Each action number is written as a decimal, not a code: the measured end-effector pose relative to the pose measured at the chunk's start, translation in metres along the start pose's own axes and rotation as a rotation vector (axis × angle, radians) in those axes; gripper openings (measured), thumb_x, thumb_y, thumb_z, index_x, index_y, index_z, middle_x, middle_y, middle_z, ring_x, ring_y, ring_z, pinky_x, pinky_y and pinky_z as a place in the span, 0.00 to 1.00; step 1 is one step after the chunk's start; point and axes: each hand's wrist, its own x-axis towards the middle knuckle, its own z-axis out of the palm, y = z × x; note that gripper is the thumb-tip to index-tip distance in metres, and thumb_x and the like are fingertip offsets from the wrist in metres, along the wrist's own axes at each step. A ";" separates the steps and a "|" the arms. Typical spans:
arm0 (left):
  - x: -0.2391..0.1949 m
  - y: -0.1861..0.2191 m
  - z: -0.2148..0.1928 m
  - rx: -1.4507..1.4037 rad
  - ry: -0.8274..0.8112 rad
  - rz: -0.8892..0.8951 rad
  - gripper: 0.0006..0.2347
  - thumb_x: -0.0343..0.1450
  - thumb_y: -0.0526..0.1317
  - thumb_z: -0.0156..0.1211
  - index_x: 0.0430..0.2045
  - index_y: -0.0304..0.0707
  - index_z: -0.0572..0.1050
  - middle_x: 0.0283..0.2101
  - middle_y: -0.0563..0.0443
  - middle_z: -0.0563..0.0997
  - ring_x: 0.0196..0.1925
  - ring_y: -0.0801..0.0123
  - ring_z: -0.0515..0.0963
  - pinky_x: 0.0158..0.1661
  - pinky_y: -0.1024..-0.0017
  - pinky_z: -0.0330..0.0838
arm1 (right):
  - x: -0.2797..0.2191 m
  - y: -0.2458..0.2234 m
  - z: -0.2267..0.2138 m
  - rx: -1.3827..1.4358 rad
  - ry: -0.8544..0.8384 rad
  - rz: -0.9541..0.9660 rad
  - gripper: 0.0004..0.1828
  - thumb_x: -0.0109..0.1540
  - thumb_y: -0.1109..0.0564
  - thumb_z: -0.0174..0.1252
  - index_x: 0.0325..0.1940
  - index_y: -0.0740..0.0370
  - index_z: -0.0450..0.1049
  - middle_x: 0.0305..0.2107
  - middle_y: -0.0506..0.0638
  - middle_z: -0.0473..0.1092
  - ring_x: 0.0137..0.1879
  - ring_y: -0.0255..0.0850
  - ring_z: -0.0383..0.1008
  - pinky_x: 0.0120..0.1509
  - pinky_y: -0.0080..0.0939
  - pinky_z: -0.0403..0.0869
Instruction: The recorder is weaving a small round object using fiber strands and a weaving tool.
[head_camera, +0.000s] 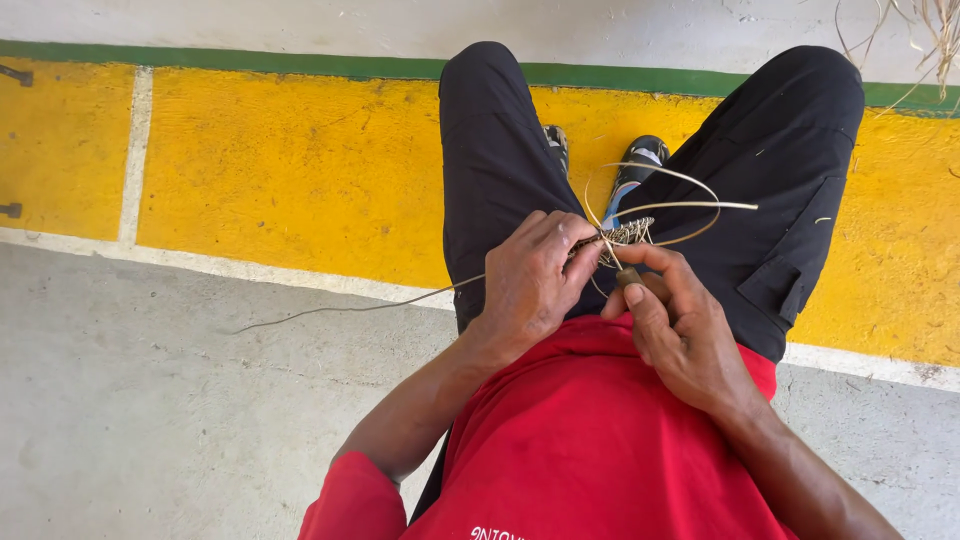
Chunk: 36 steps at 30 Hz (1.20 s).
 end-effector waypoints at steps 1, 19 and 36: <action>0.000 0.001 0.000 0.015 0.019 0.029 0.07 0.69 0.36 0.68 0.35 0.41 0.75 0.35 0.56 0.80 0.37 0.65 0.79 0.36 0.69 0.75 | 0.000 0.003 0.002 0.069 0.007 -0.018 0.20 0.69 0.58 0.48 0.66 0.60 0.63 0.29 0.49 0.75 0.22 0.27 0.63 0.26 0.30 0.66; 0.010 -0.005 0.008 0.115 0.055 0.149 0.08 0.69 0.36 0.69 0.35 0.38 0.74 0.35 0.55 0.80 0.38 0.65 0.77 0.36 0.69 0.74 | 0.014 0.008 -0.014 0.321 -0.058 -0.034 0.23 0.71 0.59 0.45 0.71 0.60 0.64 0.30 0.48 0.70 0.25 0.28 0.62 0.28 0.29 0.64; 0.017 -0.022 -0.009 0.122 -0.154 0.263 0.10 0.68 0.39 0.69 0.36 0.36 0.75 0.33 0.55 0.79 0.40 0.67 0.78 0.34 0.70 0.73 | 0.017 0.003 -0.010 -0.034 -0.101 -0.067 0.22 0.68 0.57 0.54 0.67 0.60 0.68 0.31 0.48 0.75 0.27 0.29 0.67 0.29 0.33 0.67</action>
